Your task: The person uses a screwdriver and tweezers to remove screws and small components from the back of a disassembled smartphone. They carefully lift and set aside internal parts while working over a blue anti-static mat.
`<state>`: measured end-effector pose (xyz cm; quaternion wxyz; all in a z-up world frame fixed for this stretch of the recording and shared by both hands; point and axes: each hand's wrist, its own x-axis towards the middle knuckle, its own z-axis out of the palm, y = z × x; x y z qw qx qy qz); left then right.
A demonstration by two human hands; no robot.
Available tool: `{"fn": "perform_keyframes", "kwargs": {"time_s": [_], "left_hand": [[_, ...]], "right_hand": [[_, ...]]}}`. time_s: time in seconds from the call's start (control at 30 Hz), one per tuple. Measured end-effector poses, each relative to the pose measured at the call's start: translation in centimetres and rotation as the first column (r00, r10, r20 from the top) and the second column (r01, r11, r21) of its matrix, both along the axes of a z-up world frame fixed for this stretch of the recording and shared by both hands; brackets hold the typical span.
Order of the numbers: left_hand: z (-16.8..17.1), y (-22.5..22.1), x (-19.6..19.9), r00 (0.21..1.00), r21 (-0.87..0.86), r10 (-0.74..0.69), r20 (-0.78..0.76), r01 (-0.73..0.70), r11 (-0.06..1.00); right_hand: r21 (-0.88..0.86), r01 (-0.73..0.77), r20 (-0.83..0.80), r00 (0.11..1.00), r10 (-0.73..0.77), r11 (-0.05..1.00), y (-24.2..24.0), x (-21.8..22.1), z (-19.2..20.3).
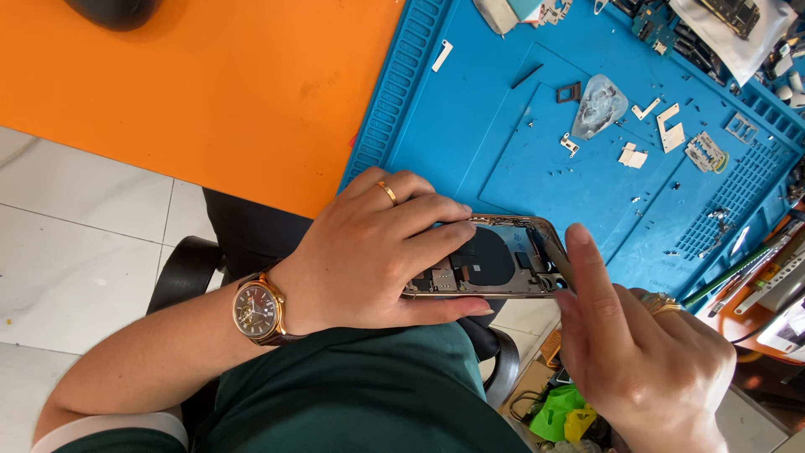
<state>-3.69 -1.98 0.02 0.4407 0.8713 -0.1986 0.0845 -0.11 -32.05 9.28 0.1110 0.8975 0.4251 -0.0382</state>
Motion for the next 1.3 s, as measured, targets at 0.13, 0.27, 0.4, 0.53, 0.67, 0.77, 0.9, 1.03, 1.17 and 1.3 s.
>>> {"fn": "perform_keyframes", "kwargs": {"time_s": [0.13, 0.27, 0.4, 0.53, 0.67, 0.77, 0.9, 1.03, 1.17, 1.3], "left_hand": [[0.2, -0.1, 0.2, 1.000, 0.009, 0.006, 0.021, -0.006, 1.000], [0.3, -0.1, 0.2, 1.000, 0.028, -0.017, -0.002, 0.017, 0.999], [0.3, -0.3, 0.3, 0.999, 0.053, -0.029, -0.028, 0.031, 0.998], [0.3, -0.4, 0.2, 0.999, 0.066, -0.019, -0.038, 0.022, 0.998], [0.6, -0.2, 0.5, 0.998, 0.085, -0.054, -0.044, 0.058, 0.995], [0.7, 0.1, 0.9, 0.990, 0.152, -0.137, -0.031, 0.140, 0.978], [1.0, 0.6, 1.6, 0.951, 0.203, -0.304, -0.056, 0.309, 0.929], [1.4, 1.0, 2.2, 0.917, 0.169, -0.372, -0.142, 0.393, 0.904], [1.3, 1.1, 2.3, 0.903, 0.131, -0.399, -0.162, 0.420, 0.898], [1.6, 1.2, 2.6, 0.899, 0.022, -0.398, -0.184, 0.409, 0.912]], "right_hand": [[0.022, 0.001, 0.050, 0.999, -0.003, 1.000, 1.0, 0.5, 0.2], [0.004, 0.063, -0.027, 0.998, -0.063, 0.998, 0.5, 0.1, 0.3], [0.105, 0.060, -0.045, 0.997, -0.056, 0.993, 1.4, 0.8, 0.3], [0.072, 0.063, -0.024, 0.998, -0.062, 0.995, 1.1, 0.2, 0.2], [0.086, 0.126, -0.043, 0.991, -0.123, 0.988, 1.3, 0.2, 0.0], [0.079, 0.080, -0.084, 0.994, -0.074, 0.994, 1.6, 0.2, 0.1], [0.090, 0.163, -0.089, 0.984, -0.155, 0.983, 1.5, 0.0, 0.4], [0.088, 0.210, -0.152, 0.969, -0.196, 0.974, 1.2, 0.0, 0.4], [0.118, 0.207, -0.150, 0.971, -0.189, 0.971, 0.8, -0.3, 0.0], [0.095, 0.239, -0.157, 0.962, -0.222, 0.966, 0.8, 0.0, 0.2]]}}
